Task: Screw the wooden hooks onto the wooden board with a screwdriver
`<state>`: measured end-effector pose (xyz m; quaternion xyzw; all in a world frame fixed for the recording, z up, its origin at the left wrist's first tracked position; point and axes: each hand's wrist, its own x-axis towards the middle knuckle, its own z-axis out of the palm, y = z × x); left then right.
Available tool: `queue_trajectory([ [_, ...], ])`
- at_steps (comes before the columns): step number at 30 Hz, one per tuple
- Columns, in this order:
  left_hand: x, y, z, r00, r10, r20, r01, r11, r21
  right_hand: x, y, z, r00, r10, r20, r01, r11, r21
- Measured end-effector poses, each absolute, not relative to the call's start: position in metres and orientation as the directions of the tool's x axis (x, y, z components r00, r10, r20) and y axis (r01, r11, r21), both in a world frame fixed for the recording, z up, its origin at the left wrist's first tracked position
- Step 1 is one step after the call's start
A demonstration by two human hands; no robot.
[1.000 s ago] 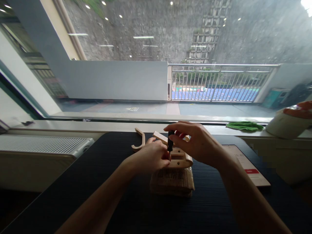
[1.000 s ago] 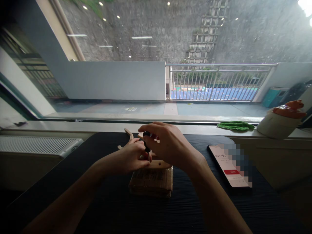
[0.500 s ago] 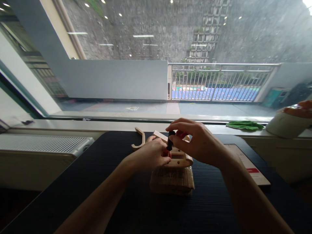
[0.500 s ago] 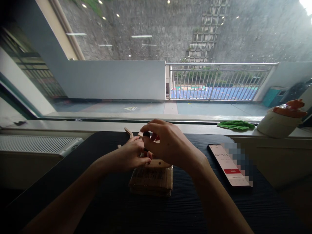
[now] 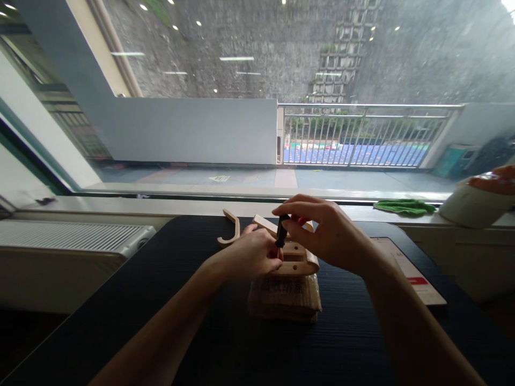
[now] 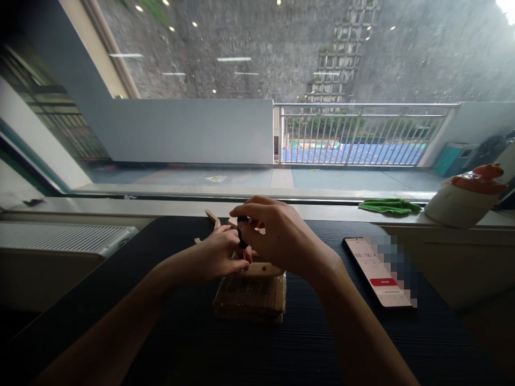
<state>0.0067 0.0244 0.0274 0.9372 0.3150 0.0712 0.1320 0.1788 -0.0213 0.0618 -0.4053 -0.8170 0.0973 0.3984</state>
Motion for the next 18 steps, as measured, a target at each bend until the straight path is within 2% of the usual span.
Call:
queue_trajectory([
  [8,0.0074,0.0251,0.0267,0.793,0.609,0.029,0.568,-0.754,0.330,0.1786,-0.0176,0.0601,-0.297,0.777,0.554,0.598,0.604,-0.527],
  [18,0.0066,0.0257,0.0260,0.804,0.593,0.034,0.550,-0.764,0.336,0.1781,-0.0201,0.0610,-0.320,0.772,0.550,0.583,0.618,-0.528],
])
